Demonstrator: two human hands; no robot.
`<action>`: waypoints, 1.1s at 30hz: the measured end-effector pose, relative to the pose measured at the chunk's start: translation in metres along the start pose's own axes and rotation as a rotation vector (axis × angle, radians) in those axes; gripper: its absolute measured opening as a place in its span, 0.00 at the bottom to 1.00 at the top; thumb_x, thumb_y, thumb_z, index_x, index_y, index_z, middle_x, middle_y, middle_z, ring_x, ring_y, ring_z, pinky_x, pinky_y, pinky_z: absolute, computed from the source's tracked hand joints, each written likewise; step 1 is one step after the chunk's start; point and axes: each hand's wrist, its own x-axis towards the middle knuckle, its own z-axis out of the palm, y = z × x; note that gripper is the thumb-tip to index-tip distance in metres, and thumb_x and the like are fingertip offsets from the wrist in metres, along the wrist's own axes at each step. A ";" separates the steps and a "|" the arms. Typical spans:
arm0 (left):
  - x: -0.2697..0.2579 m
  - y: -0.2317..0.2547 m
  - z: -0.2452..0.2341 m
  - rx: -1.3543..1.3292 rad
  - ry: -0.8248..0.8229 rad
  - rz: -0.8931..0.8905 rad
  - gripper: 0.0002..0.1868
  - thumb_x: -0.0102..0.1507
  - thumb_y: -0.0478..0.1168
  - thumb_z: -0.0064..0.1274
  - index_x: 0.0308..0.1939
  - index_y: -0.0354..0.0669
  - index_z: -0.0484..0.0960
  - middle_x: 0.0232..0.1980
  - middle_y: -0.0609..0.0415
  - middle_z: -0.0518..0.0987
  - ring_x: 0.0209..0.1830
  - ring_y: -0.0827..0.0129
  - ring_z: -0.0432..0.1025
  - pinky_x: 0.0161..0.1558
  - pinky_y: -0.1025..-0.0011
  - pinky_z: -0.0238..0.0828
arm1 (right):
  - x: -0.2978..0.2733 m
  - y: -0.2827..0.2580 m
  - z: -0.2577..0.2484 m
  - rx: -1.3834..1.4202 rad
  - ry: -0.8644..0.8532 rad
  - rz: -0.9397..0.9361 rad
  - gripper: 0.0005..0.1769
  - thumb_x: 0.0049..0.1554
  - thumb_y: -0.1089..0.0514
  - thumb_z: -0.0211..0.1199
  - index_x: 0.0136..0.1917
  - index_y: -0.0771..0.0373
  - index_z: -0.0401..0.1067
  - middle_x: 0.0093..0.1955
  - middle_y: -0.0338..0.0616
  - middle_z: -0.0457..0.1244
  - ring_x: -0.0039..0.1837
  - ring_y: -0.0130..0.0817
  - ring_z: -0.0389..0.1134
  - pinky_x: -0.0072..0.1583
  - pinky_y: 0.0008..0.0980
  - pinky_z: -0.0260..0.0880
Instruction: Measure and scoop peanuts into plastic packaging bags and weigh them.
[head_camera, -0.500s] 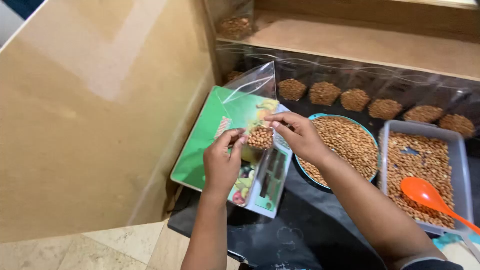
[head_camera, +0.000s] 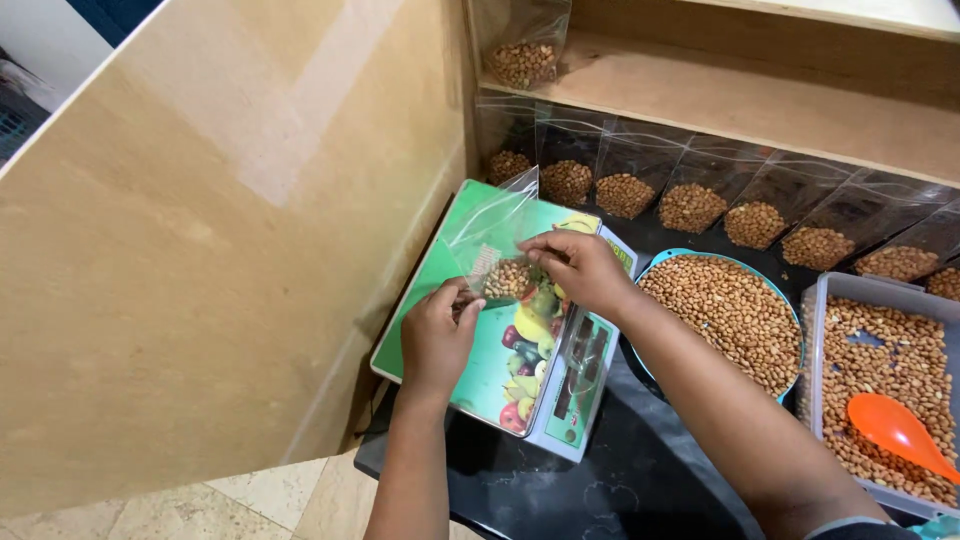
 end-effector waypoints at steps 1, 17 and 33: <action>0.000 -0.002 0.000 -0.002 -0.002 -0.003 0.12 0.58 0.36 0.61 0.45 0.40 0.83 0.38 0.50 0.85 0.37 0.59 0.82 0.38 0.65 0.76 | 0.000 0.004 0.001 -0.001 -0.001 0.003 0.12 0.61 0.59 0.63 0.57 0.62 0.80 0.50 0.45 0.74 0.51 0.27 0.74 0.53 0.29 0.73; -0.004 -0.022 0.014 0.114 -0.009 0.220 0.09 0.59 0.38 0.62 0.43 0.42 0.83 0.37 0.53 0.86 0.40 0.58 0.80 0.63 0.51 0.65 | 0.010 0.034 0.004 0.085 -0.053 -0.023 0.13 0.62 0.60 0.63 0.60 0.64 0.78 0.50 0.43 0.73 0.52 0.22 0.72 0.54 0.26 0.73; -0.023 0.022 0.006 0.019 0.293 0.396 0.45 0.55 0.37 0.68 0.71 0.28 0.61 0.65 0.32 0.72 0.65 0.40 0.68 0.64 0.52 0.64 | -0.072 -0.030 -0.042 -0.382 0.219 -0.123 0.46 0.57 0.50 0.68 0.81 0.62 0.52 0.83 0.60 0.46 0.82 0.56 0.49 0.76 0.49 0.53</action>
